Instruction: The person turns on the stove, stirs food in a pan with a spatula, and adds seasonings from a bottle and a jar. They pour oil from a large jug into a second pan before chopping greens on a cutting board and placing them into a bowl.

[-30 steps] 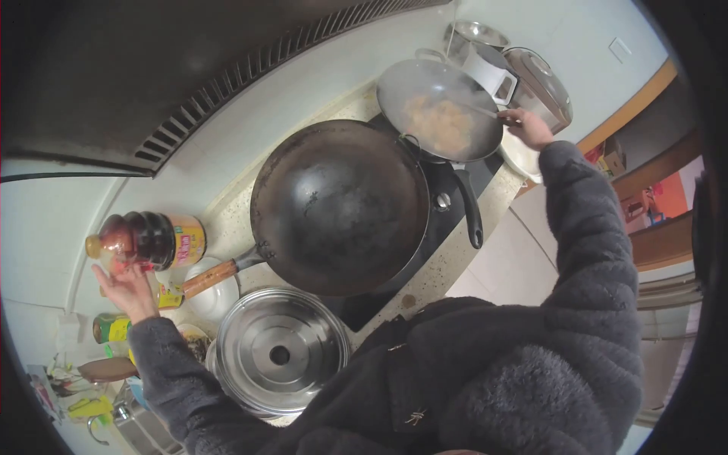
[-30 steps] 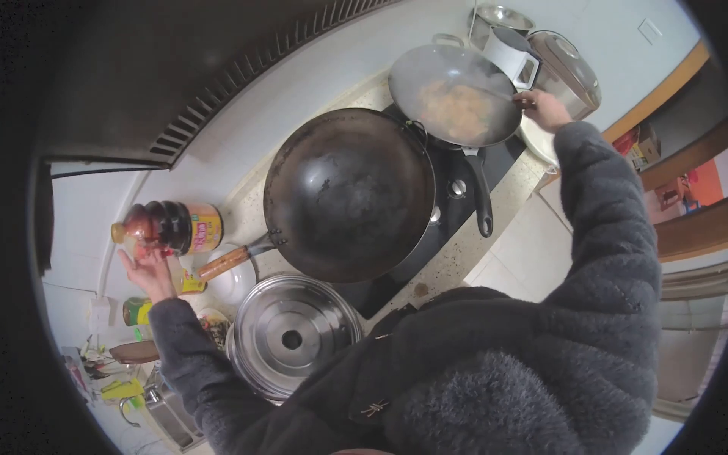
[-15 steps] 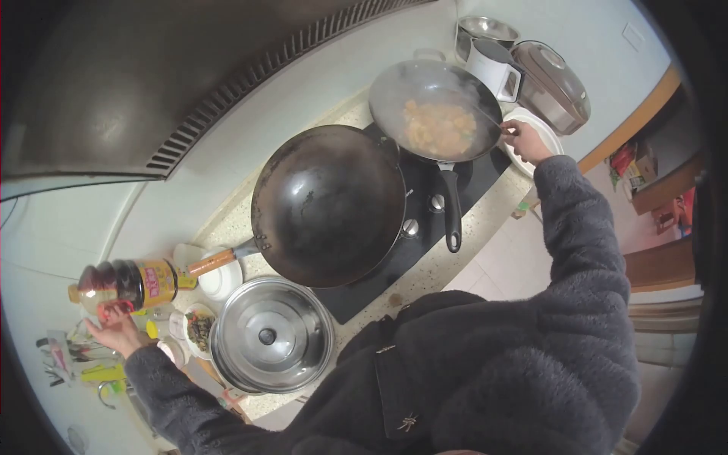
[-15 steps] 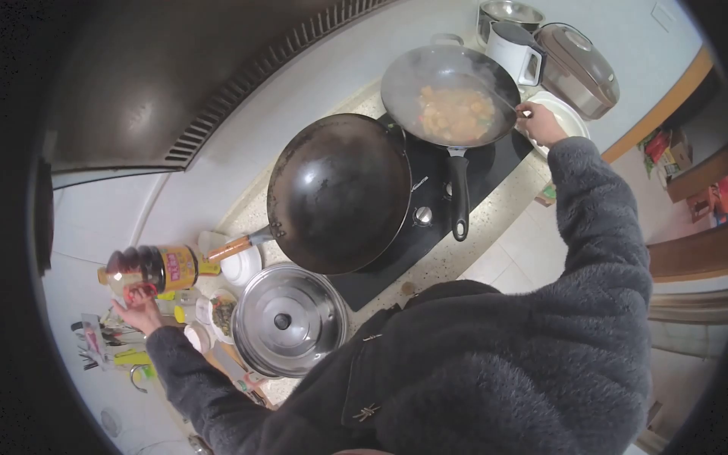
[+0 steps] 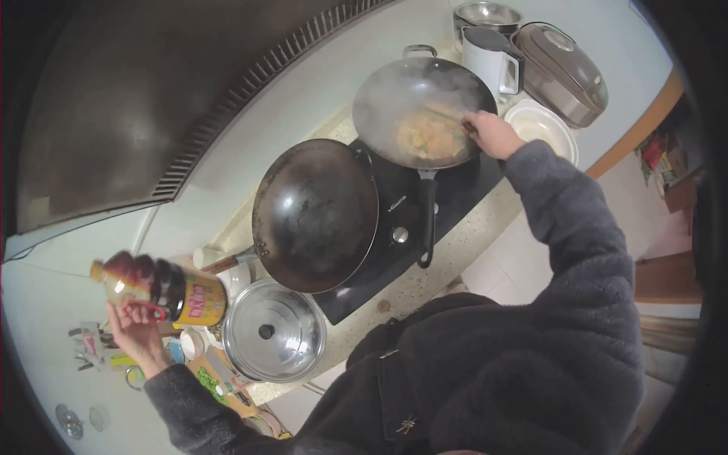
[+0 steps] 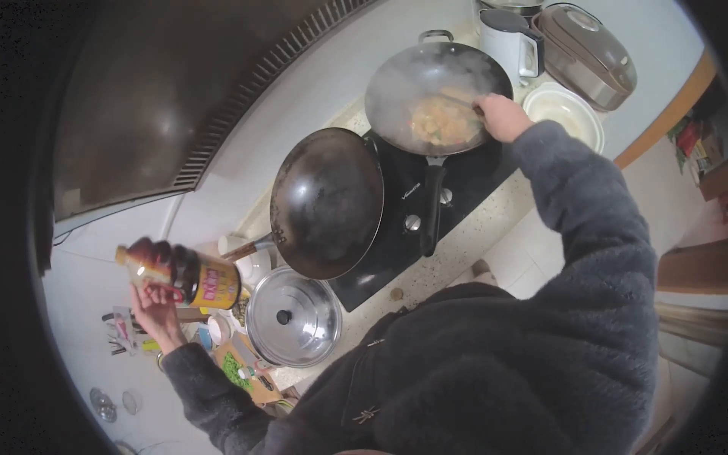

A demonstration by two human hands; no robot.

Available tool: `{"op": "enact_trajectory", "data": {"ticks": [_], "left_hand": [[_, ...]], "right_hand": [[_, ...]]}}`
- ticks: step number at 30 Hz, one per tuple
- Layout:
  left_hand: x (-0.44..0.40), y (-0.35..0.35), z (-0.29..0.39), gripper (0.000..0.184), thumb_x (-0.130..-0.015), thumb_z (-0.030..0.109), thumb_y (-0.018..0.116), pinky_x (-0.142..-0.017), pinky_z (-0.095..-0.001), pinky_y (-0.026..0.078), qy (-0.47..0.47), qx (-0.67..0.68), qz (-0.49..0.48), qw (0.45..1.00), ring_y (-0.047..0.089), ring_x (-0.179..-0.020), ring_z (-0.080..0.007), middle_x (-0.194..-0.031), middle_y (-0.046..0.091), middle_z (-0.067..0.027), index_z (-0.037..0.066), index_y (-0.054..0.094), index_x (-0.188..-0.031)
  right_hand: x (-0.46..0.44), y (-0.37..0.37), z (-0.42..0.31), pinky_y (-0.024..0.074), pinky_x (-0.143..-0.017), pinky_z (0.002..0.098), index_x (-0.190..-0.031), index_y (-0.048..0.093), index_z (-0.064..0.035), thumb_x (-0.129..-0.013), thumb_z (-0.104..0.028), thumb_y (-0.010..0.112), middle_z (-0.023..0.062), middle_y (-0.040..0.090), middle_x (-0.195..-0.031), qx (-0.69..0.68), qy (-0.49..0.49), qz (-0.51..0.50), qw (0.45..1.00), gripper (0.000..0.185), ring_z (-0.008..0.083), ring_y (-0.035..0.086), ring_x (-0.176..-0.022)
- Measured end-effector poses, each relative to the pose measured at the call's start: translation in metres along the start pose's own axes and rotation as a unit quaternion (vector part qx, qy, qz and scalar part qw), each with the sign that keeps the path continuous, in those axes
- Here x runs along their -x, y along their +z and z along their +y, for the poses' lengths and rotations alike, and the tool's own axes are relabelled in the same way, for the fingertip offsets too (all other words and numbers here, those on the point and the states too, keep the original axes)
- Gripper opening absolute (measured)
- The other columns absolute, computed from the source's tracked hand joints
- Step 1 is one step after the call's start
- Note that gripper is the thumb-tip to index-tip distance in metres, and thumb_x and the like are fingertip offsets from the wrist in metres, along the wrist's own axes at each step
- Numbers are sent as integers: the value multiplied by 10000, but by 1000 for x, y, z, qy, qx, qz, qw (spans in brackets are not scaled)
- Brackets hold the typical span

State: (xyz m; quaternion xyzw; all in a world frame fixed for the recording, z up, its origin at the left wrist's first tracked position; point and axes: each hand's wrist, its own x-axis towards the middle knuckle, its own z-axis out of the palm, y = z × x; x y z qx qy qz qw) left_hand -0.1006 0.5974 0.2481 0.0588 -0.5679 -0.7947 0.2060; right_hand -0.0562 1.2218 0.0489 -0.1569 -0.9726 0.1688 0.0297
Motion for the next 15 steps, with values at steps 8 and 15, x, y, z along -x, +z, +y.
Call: {"op": "enact_trajectory", "data": {"ticks": [8,15], "left_hand": [[46,146,-68,337,-921,414,548,-394,-218,155,-133,-174,-248,944,155,-426,-48,-523,193,75,115,503,-771],[103,266,-104,309,-961,290,518,-375,-205,189,-191,-281,-367,866,235,-395,-51,-489,290,61,106,478,-716]], "right_hand": [[41,-44,64,386,-715,286,-1192,517,-101,-946,-151,461,68,528,-951,-293,102,-30,950,258,170,464,-741],[68,-41,100,361,-570,262,-1179,532,-110,-951,-148,445,10,396,-684,-373,108,15,921,247,125,378,-588]]}}
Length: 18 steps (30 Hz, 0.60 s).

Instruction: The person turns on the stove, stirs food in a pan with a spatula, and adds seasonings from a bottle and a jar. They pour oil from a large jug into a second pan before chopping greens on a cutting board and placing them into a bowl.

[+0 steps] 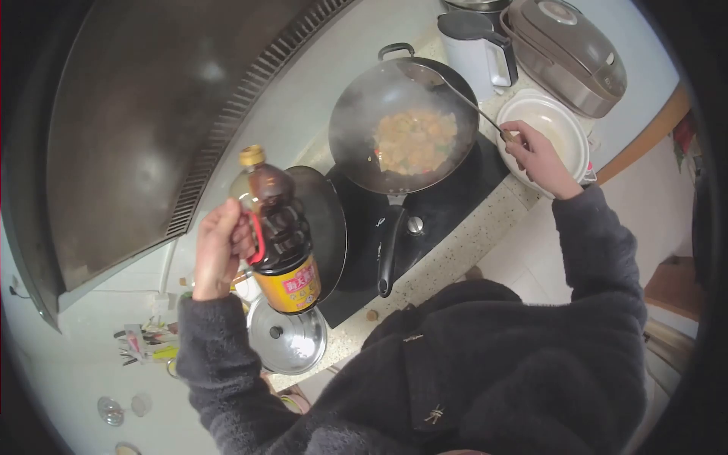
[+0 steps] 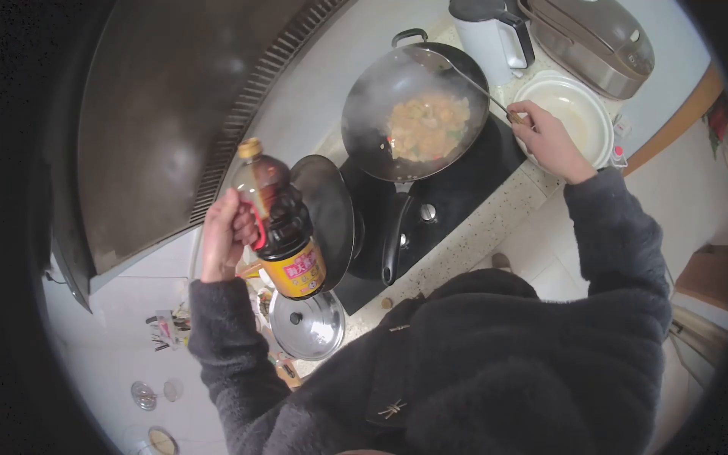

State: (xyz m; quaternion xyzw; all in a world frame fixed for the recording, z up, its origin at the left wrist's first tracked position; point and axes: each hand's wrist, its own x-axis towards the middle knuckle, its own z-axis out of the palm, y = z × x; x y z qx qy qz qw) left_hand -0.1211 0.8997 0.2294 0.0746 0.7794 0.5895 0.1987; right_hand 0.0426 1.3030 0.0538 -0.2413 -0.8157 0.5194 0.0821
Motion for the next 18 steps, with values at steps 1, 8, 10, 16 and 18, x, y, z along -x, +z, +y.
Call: {"op": "enact_trajectory", "data": {"ticks": [1,8,10,16,18], "left_hand": [[-5,9,3,307,-955,289,531,-364,-192,196,-12,-16,-15,1000,246,-388,-42,-491,303,63,114,477,-708],[-35,53,19,316,-926,282,583,-311,-163,238,-79,-100,-57,990,289,-364,-21,-505,353,61,137,462,-672],[-41,58,20,320,-920,280,593,-314,-169,234,-98,-119,-56,986,291,-366,-25,-508,353,60,141,450,-670],[-59,69,21,375,-904,330,609,-336,-183,183,-124,-170,-72,975,239,-405,-25,-527,297,62,157,400,-647],[-65,71,22,376,-899,342,617,-348,-183,183,-132,-177,-77,972,235,-414,-25,-532,293,66,164,404,-644]], "right_hand": [[2,-3,4,367,-578,259,-1186,527,-110,-955,-146,442,7,385,-684,-5,2,-6,1000,249,123,375,-589],[19,-13,20,383,-603,244,-1193,514,-126,-951,-119,431,4,383,-680,-38,3,-19,999,256,112,371,-609],[22,-14,20,384,-619,248,-1201,510,-128,-949,-115,430,9,397,-689,-44,5,-23,999,265,114,381,-619],[19,-12,30,379,-625,245,-1210,505,-130,-940,-109,439,23,435,-725,-66,-10,-21,998,278,112,397,-621],[18,-13,32,373,-623,242,-1208,503,-135,-942,-104,440,20,428,-720,-70,-16,-20,997,274,107,386,-611]]}}
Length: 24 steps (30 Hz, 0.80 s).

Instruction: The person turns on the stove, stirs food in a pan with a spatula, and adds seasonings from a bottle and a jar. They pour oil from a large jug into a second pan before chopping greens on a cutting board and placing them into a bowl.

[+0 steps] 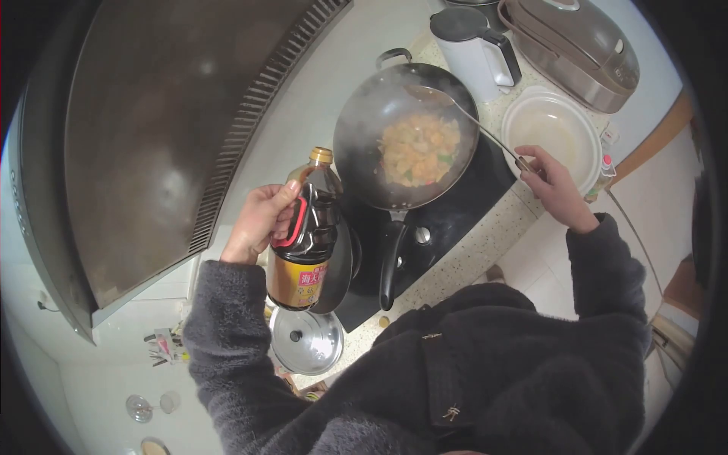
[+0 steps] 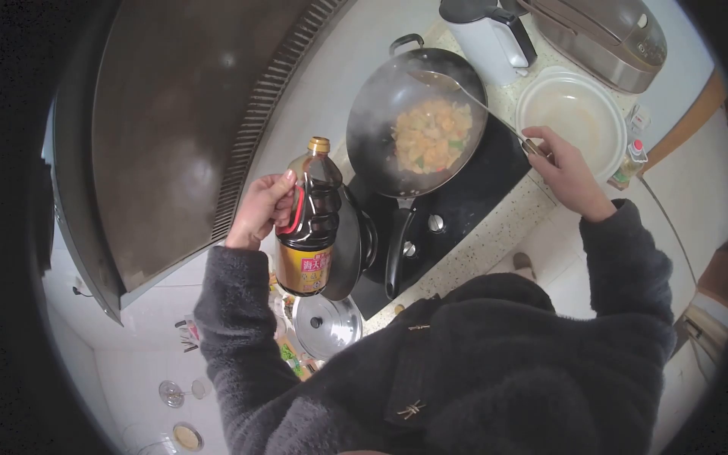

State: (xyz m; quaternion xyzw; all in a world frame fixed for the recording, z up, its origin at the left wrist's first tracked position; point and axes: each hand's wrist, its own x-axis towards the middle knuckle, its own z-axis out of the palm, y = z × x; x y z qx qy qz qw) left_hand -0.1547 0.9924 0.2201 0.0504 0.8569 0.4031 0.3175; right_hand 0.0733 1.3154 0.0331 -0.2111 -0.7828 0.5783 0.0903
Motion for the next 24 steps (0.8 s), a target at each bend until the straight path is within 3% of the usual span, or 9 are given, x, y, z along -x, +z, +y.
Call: {"op": "enact_trajectory", "data": {"ticks": [3,9,18,24], "left_hand": [[-7,1,5,379,-888,345,635,-342,-184,183,-5,3,-10,1000,230,-413,-28,-529,292,63,156,416,-643],[-18,8,18,366,-897,337,624,-343,-172,213,-12,-26,-12,1000,242,-413,-22,-531,292,76,174,409,-649],[-35,8,23,414,-883,332,640,-337,-177,191,-19,-61,2,998,234,-406,-21,-525,295,71,191,364,-609],[-41,7,24,416,-882,345,637,-336,-174,186,-11,-75,8,997,234,-404,-19,-526,300,72,184,359,-617]], "right_hand": [[-1,-1,2,416,-722,255,-1195,509,-133,-941,-140,446,54,516,-852,5,12,-6,1000,262,137,469,-705],[2,-2,5,405,-717,276,-1189,514,-138,-937,-138,445,45,498,-820,1,6,4,1000,261,143,451,-712],[5,-4,11,447,-772,258,-1196,521,-145,-949,-161,463,73,563,-997,-7,25,7,1000,254,161,504,-763],[10,1,3,398,-719,268,-1199,509,-129,-950,-134,443,33,503,-846,-21,5,15,1000,257,125,420,-690]]}}
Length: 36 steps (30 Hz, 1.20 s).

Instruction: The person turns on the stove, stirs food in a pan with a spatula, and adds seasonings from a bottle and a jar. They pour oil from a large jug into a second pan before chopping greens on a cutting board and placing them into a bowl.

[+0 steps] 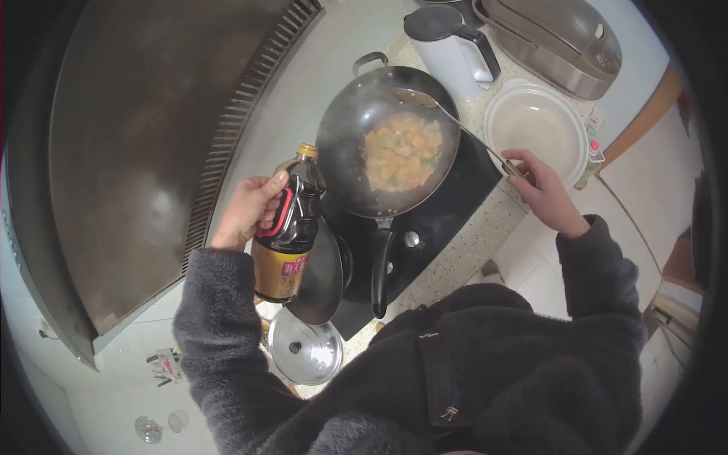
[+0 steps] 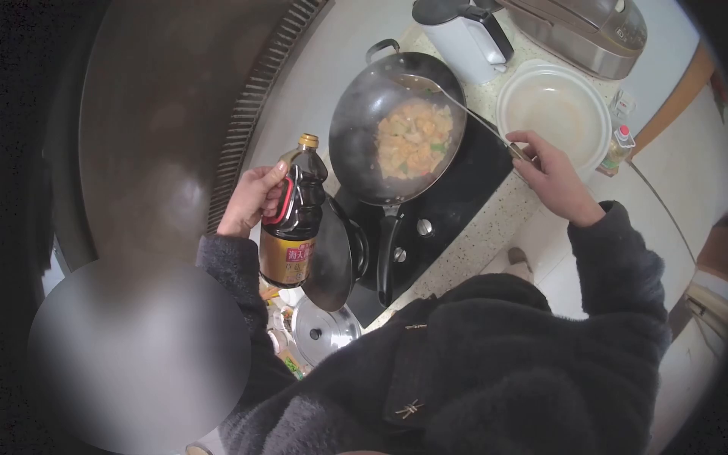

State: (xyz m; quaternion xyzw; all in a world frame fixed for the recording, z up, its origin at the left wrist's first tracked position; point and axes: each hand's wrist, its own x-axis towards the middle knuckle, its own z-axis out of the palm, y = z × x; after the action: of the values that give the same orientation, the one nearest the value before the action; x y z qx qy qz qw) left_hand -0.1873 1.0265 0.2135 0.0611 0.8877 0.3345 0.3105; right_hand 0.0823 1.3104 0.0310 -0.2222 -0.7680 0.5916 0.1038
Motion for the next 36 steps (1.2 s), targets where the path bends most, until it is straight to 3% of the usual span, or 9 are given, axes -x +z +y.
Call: {"op": "enact_trajectory", "data": {"ticks": [12,18,21,23,26,30,33,36], "left_hand": [[1,-1,0,405,-878,360,642,-351,-182,181,-4,-18,16,1000,237,-418,-20,-541,311,78,197,367,-630],[13,-15,-7,397,-879,385,635,-355,-173,181,94,136,56,985,245,-396,-12,-503,279,92,199,405,-614],[32,-25,-16,452,-916,407,569,-392,-198,145,162,238,129,949,186,-420,-32,-503,209,86,194,338,-591],[52,-35,-27,481,-937,420,518,-423,-222,116,197,312,147,918,135,-450,-47,-527,147,81,184,289,-587],[81,-64,-56,487,-950,422,488,-436,-243,134,238,392,184,869,117,-464,-74,-542,128,61,161,280,-595],[118,-111,-108,443,-912,355,553,-426,-249,133,284,439,214,825,101,-451,-82,-532,121,59,159,317,-592],[151,-145,-158,531,-896,426,568,-424,-251,103,275,457,291,794,79,-435,-74,-495,129,73,200,252,-534],[183,-182,-229,474,-882,468,557,-417,-244,114,265,460,386,755,109,-399,-70,-446,170,79,160,398,-558]], "right_hand": [[9,17,2,362,-651,257,-1227,494,-141,-948,-115,435,15,439,-752,-24,-5,-28,999,286,119,389,-673],[17,28,-1,355,-634,249,-1225,494,-122,-953,-121,431,-5,352,-753,-22,-19,-29,999,279,107,348,-658],[16,40,3,360,-664,242,-1223,493,-109,-914,-61,443,6,447,-798,16,-74,-20,997,317,99,405,-659],[10,49,15,351,-898,289,-1270,468,-69,-918,-33,450,62,498,-1110,88,-112,-18,990,355,173,468,-978],[-1,69,22,374,-991,332,-1299,444,-62,-918,3,422,109,522,-1238,193,-149,-18,970,386,241,504,-1126],[-12,94,20,428,-934,369,-1330,402,-95,-956,-16,392,147,517,-1176,299,-131,-8,945,382,283,543,-1116],[-24,101,35,460,-788,424,-1327,410,-135,-950,-58,409,143,521,-1162,375,-146,14,915,384,331,563,-1053],[-28,109,39,448,-849,426,-1350,401,-127,-936,-59,440,160,529,-1173,405,-106,17,908,421,348,561,-1063]]}}
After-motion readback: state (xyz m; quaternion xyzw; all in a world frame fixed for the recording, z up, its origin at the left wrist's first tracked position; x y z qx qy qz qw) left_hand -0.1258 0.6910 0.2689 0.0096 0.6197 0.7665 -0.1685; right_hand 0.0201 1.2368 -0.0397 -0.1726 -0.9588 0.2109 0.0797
